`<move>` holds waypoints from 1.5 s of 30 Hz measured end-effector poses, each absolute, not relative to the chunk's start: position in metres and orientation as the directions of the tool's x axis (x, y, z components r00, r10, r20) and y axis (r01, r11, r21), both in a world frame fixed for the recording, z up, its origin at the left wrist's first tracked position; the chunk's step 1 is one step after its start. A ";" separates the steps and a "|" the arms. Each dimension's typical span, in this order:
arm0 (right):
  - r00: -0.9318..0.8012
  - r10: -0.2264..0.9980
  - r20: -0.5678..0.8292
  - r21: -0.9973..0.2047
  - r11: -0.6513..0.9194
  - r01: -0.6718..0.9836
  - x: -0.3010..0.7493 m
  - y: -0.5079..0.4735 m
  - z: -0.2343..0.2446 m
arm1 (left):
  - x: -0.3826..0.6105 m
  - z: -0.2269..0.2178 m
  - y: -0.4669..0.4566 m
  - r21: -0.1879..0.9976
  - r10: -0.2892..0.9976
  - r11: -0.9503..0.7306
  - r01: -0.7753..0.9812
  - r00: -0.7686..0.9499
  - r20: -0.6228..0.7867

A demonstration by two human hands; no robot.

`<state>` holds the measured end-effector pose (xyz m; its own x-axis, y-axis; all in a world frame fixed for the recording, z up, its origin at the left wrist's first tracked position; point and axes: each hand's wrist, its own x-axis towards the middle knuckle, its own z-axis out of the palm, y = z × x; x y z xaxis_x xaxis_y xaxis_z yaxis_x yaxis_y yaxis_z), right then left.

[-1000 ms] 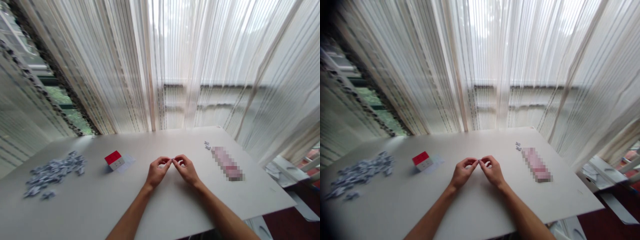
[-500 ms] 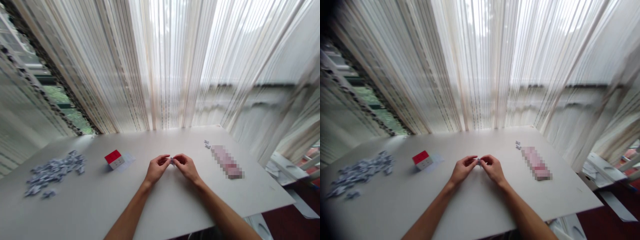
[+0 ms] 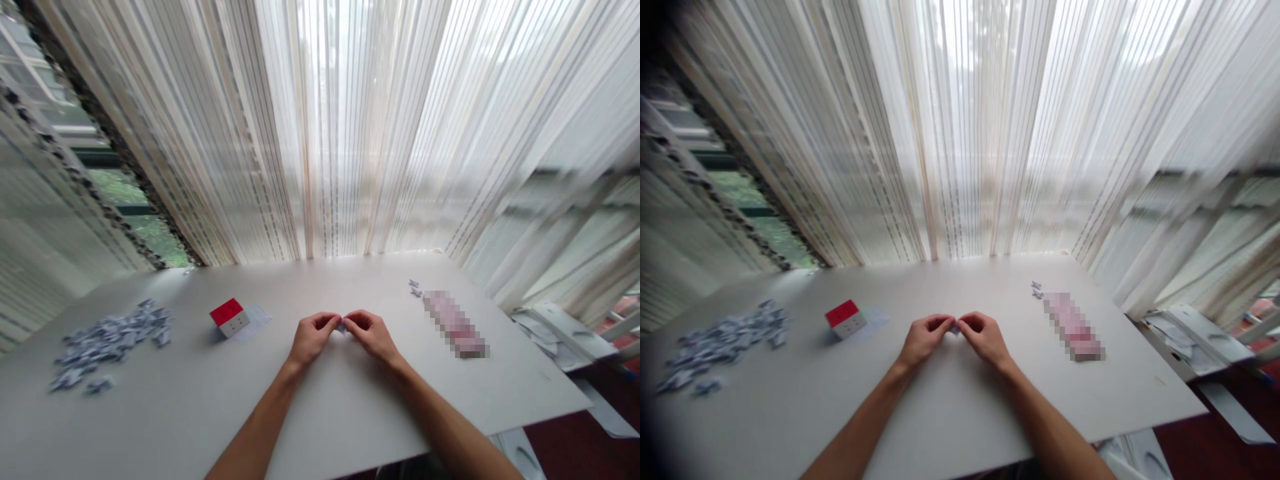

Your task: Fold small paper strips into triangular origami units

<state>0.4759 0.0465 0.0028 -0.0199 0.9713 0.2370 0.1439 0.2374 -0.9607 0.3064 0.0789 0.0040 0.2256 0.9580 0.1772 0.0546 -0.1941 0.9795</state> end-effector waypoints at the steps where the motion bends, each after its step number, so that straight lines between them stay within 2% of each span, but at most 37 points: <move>1: -0.027 0.974 0.227 -0.962 0.228 0.149 0.476 0.047 0.002 | 0.306 0.004 0.079 0.979 0.958 -0.197 0.053 0.224 0.181; 10: 0.081 0.964 0.253 -0.961 0.240 0.141 0.478 0.052 -0.004 | 0.304 0.003 0.081 0.992 0.941 -0.122 -0.014 0.316 0.120; 20: 0.042 0.972 0.233 -0.971 0.230 0.065 0.479 0.052 -0.002 | 0.301 0.008 0.079 0.998 0.930 -0.069 0.004 0.363 0.063; 25: -0.015 0.975 0.223 -0.974 0.223 0.034 0.479 0.050 0.000 | 0.301 0.006 0.079 0.993 0.925 -0.113 0.023 0.369 0.096; 35: -0.012 0.983 0.182 -0.981 0.182 0.064 0.480 0.051 0.000 | 0.305 0.003 0.074 0.945 0.915 -0.295 0.141 0.328 0.236; 45: -0.060 0.980 0.188 -0.981 0.191 0.041 0.482 0.051 0.001 | 0.308 0.002 0.071 0.967 0.928 -0.247 0.055 0.302 0.220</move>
<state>0.4817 0.0515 0.0008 -0.0600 0.9803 0.1884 0.0411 0.1910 -0.9807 0.3075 0.0708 0.0021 0.3017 0.9276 0.2201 0.0545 -0.2473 0.9674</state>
